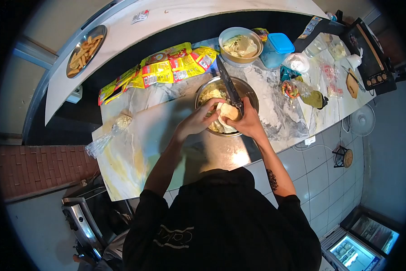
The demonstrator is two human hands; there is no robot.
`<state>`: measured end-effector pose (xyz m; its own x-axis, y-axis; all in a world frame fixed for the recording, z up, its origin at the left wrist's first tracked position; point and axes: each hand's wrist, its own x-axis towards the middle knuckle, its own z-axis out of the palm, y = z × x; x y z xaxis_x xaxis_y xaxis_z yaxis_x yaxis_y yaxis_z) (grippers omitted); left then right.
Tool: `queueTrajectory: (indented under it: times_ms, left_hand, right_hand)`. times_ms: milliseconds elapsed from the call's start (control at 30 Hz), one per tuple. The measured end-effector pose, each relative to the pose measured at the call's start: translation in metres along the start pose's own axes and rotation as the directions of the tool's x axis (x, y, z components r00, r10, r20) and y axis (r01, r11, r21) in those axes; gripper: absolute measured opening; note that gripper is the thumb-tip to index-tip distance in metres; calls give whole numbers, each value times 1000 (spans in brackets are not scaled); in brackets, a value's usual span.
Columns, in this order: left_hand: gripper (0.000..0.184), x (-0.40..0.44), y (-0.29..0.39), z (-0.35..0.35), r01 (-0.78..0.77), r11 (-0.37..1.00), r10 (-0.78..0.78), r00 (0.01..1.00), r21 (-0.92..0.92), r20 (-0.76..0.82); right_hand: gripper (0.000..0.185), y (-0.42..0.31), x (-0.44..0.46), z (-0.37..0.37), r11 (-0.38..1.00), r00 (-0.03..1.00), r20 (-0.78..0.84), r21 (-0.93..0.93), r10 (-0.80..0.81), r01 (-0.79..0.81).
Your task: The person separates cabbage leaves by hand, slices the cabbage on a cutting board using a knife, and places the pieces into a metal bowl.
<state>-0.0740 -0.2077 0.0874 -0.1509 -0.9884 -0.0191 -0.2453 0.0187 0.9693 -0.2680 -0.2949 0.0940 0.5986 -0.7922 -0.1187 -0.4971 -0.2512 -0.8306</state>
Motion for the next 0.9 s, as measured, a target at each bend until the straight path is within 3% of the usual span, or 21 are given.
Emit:
queueTrajectory:
  times_ms: [167,233,367,633,900]
  left_hand:
    - [38,1,-1,0,-69,996,70,997,55,-11]
    - [38,0,3,1,24,999,-23,999,21,-34]
    - [37,-1,3,3,35,998,-32,998,45,-60]
    - [36,3,11,7,-7,978,36,990,210,-138]
    - [31,5,14,11,-54,963,117,965,263,-234]
  right_hand:
    - [80,-4,-2,2,998,998,-62,-71,-4,0]
    - [79,-8,-3,0,998,998,-57,-55,7,-10]
    - [77,-13,-3,-3,999,999,-49,-48,8,-10]
    - [75,-12,0,-5,999,999,-45,-49,-18,16]
    - [75,-7,3,-6,999,999,-45,-35,-19,17]
